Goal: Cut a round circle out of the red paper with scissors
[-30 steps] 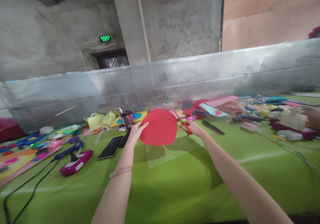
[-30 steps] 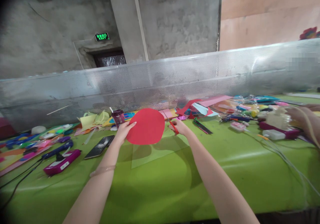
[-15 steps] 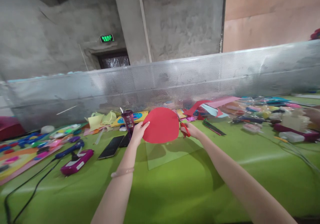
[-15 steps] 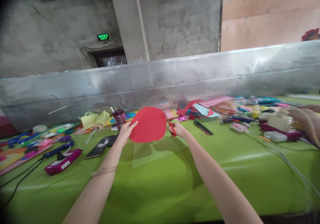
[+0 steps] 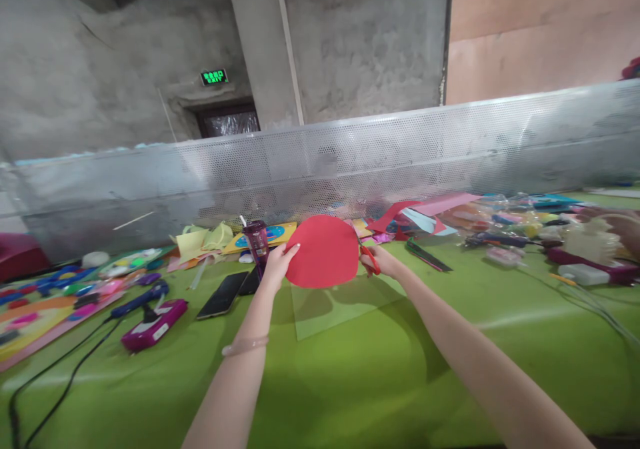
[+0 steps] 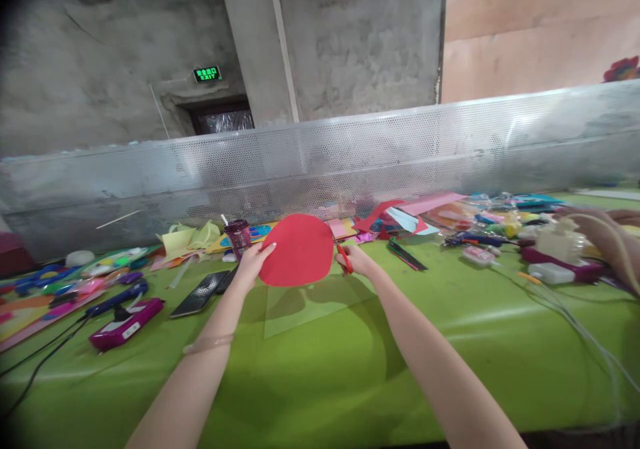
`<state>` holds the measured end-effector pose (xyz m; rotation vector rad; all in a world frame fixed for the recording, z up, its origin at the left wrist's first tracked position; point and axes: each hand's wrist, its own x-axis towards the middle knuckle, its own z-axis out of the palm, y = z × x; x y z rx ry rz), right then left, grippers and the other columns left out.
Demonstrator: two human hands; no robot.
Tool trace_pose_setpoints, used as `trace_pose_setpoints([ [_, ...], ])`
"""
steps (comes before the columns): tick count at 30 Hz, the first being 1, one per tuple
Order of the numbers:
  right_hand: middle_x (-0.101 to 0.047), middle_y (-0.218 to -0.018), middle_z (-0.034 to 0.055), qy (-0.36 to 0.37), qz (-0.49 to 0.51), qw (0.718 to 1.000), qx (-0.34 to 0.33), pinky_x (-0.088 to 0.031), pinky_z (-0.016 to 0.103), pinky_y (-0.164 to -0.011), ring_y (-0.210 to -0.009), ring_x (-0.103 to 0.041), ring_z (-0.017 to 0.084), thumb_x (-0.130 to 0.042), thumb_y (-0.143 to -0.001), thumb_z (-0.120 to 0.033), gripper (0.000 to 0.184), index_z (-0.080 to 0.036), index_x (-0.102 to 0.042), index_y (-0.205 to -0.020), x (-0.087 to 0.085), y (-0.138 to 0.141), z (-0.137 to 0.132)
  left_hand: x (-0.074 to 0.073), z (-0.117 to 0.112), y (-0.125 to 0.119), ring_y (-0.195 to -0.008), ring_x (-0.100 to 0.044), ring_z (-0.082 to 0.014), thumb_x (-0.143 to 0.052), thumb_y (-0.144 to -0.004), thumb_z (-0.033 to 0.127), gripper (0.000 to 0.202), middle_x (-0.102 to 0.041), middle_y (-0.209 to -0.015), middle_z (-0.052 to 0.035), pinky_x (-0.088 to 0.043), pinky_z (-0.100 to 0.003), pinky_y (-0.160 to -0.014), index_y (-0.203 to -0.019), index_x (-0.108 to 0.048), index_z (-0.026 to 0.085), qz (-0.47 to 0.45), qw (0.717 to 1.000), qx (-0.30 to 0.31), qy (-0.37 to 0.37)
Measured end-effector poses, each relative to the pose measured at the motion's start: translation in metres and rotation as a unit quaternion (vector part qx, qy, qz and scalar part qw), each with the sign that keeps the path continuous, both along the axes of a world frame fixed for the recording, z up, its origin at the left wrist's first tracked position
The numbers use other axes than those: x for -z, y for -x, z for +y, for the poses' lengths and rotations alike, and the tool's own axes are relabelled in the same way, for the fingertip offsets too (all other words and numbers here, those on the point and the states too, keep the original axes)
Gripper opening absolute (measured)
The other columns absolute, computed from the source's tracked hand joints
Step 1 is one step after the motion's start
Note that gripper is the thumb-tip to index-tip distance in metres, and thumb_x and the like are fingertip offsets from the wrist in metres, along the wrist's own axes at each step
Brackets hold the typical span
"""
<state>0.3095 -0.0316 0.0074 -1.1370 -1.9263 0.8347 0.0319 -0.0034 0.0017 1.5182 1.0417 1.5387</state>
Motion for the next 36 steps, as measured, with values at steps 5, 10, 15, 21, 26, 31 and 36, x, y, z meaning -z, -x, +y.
trace_pose_setpoints([
  [5,-0.053,-0.041,-0.0008,0.002,0.001,1.0,0.008,-0.041,0.019,-0.041,-0.038,-0.049,0.009,-0.044,-0.071,-0.022,0.022,-0.018,-0.042,-0.05,0.0,0.001,-0.001,0.001,0.0,0.0,-0.086,-0.063,-0.0256,-0.064,-0.066,0.045,0.045,-0.068,-0.092,-0.0087,-0.049,-0.035,-0.075,-0.099,-0.063,0.015,-0.005,1.0,0.007,0.002],
  [10,-0.053,-0.04,-0.0005,0.004,-0.001,1.0,0.012,-0.038,0.018,-0.04,-0.038,-0.049,0.009,-0.044,-0.071,-0.022,0.021,-0.018,-0.042,-0.05,-0.002,0.002,-0.003,0.001,-0.002,-0.002,-0.089,-0.062,-0.0251,-0.064,-0.066,0.046,0.045,-0.068,-0.095,-0.0087,-0.048,-0.035,-0.078,-0.099,-0.063,0.015,-0.001,1.0,0.011,-0.009],
  [15,-0.054,-0.041,0.0005,0.002,0.0,1.0,0.011,-0.037,0.019,-0.04,-0.038,-0.049,0.01,-0.043,-0.072,-0.023,0.024,-0.018,-0.043,-0.049,-0.002,0.002,-0.004,0.001,-0.001,-0.002,-0.088,-0.062,-0.0252,-0.063,-0.067,0.045,0.044,-0.068,-0.094,-0.0086,-0.048,-0.035,-0.077,-0.1,-0.063,0.015,-0.002,1.0,0.006,-0.011],
  [21,-0.054,-0.04,0.0012,0.004,0.008,1.0,0.008,-0.037,0.02,-0.039,-0.038,-0.049,0.01,-0.043,-0.073,-0.022,0.026,-0.018,-0.042,-0.047,-0.001,0.002,-0.001,0.0,-0.001,-0.002,-0.089,-0.062,-0.0251,-0.063,-0.067,0.044,0.044,-0.067,-0.095,-0.0083,-0.048,-0.035,-0.077,-0.1,-0.062,0.015,-0.004,1.0,0.001,-0.024],
  [26,-0.053,-0.04,0.0012,0.0,0.003,1.0,0.003,-0.038,0.021,-0.04,-0.037,-0.049,0.01,-0.044,-0.074,-0.025,0.029,-0.018,-0.043,-0.046,0.002,0.001,0.003,-0.001,-0.002,-0.002,-0.088,-0.062,-0.0254,-0.063,-0.067,0.044,0.044,-0.067,-0.095,-0.0084,-0.047,-0.035,-0.077,-0.1,-0.063,0.015,-0.002,1.0,-0.004,-0.027],
  [31,-0.052,-0.041,0.0009,-0.007,0.001,1.0,0.004,-0.039,0.021,-0.041,-0.038,-0.049,0.01,-0.045,-0.075,-0.03,0.031,-0.018,-0.043,-0.047,0.005,0.0,0.005,-0.001,-0.001,-0.001,-0.088,-0.062,-0.0253,-0.065,-0.065,0.043,0.043,-0.068,-0.092,-0.0075,-0.048,-0.034,-0.075,-0.098,-0.063,0.015,-0.018,1.0,0.003,-0.013],
  [36,-0.052,-0.041,0.0006,-0.001,0.001,1.0,0.009,-0.039,0.021,-0.04,-0.037,-0.049,0.01,-0.047,-0.075,-0.032,0.031,-0.018,-0.044,-0.048,0.006,0.0,0.006,-0.002,-0.001,-0.001,-0.087,-0.061,-0.0249,-0.066,-0.064,0.044,0.044,-0.068,-0.09,-0.0065,-0.048,-0.034,-0.075,-0.096,-0.063,0.015,-0.025,1.0,0.001,-0.014],
])
